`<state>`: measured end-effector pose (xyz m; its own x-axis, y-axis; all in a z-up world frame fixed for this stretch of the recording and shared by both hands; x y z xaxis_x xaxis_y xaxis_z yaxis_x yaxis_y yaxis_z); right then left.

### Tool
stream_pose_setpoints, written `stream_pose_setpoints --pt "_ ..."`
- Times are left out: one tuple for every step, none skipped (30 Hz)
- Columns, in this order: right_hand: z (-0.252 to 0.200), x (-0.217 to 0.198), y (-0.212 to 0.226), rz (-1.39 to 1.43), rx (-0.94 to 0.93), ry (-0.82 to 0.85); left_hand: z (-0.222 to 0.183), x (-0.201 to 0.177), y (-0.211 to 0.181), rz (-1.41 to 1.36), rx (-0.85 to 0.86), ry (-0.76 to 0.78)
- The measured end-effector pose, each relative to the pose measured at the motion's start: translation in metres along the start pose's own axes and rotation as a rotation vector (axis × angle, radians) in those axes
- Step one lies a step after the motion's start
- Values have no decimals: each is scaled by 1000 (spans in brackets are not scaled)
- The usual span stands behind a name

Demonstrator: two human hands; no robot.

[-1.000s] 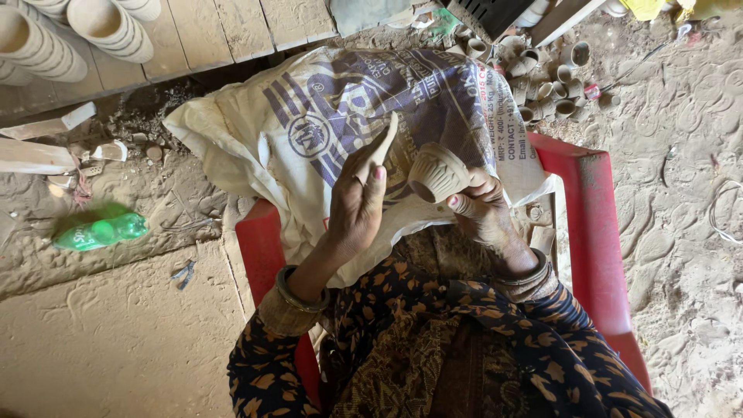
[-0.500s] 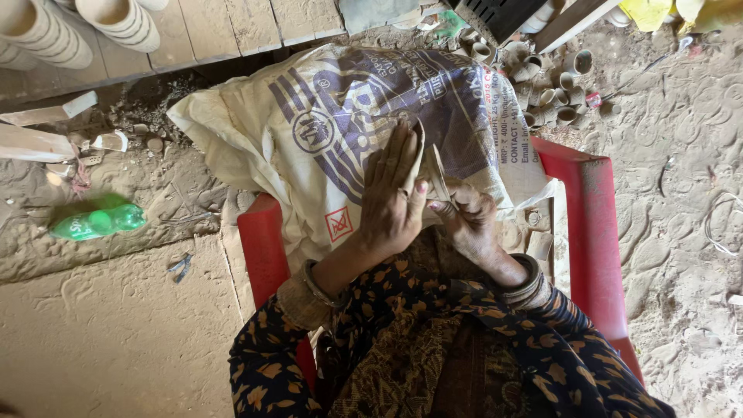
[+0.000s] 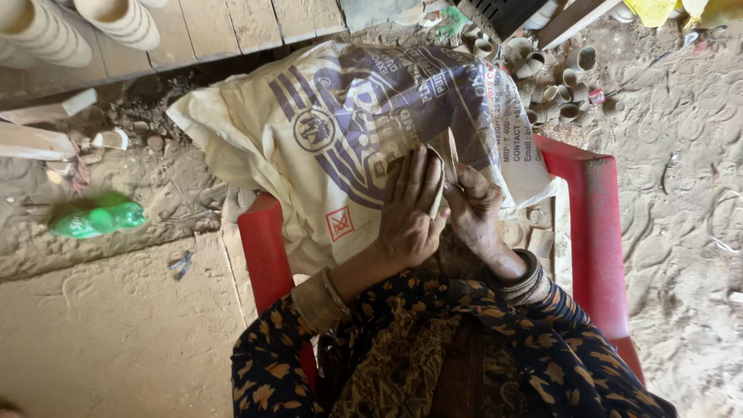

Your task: The person sits on a red plastic chair and smooths the exterior and interior surfaces of small clay cups using a wet cloth. They repeatedly pick up cups from a nearby pile, wipe them, and place them back down.

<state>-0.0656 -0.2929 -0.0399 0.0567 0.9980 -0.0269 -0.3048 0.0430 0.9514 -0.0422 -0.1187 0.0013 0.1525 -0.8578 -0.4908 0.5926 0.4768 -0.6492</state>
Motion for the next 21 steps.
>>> stream_pose_setpoints --pt "-3 -2 3 -82 1 -3 -4 4 4 0 -11 59" --pt "-6 -3 5 -160 1 -4 -10 7 9 5 -22 119" --pt "-10 -1 10 -127 -23 55 -15 9 19 -299 -215 190" --pt "-8 2 13 -92 -64 107 -12 11 35 -601 -388 257" --pt "-4 4 16 -57 -106 158 -9 11 49 -904 -558 323" --pt "-3 4 19 37 -24 178 -8 9 60 -953 -661 341" --pt "0 3 22 131 58 198 -6 5 69 -1001 -764 358" --pt "3 4 24 227 140 216 -6 0 75 -1046 -868 378" --pt "8 3 25 423 209 214 -2 -9 77 -1035 -786 322" --pt "12 2 27 619 280 203 -1 -18 75 -1025 -709 274" --pt "14 2 28 815 350 189 1 -28 70 -1014 -632 228" --pt "17 -1 28 843 436 116 7 -34 63 -1010 -543 182" --pt "22 -3 26 872 522 42 14 -41 56 -1006 -454 136" --pt "22 -6 26 897 613 -37 19 -46 47 -1006 -372 90" --pt "23 -8 24 903 665 -80 22 -50 39 -956 -387 91" --pt "21 -9 20 914 717 -123 25 -53 33 -902 -403 93" --pt "19 -10 16 924 769 -166 27 -55 28 -848 -417 96" --pt "19 -11 11 858 806 -198 28 -57 22 -843 -370 91" --pt "19 -12 6 791 842 -229 28 -58 16 -838 -323 86" --pt "18 -13 0 726 882 -257 26 -57 10 -831 -279 80" --pt "16 -14 -4 736 886 -268 23 -57 4 -700 -216 33"
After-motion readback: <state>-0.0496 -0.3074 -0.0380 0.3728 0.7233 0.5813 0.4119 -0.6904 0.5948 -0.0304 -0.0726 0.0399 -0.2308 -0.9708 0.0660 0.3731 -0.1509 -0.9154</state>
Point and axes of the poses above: each hand's wrist, its own z-axis towards the middle knuckle, its own x-axis out of the palm, y = z × x, the point moved 2 cm from there along z, towards the middle knuckle, and after that the axes turned 3 degrees about -y, right-handed, at the moved point
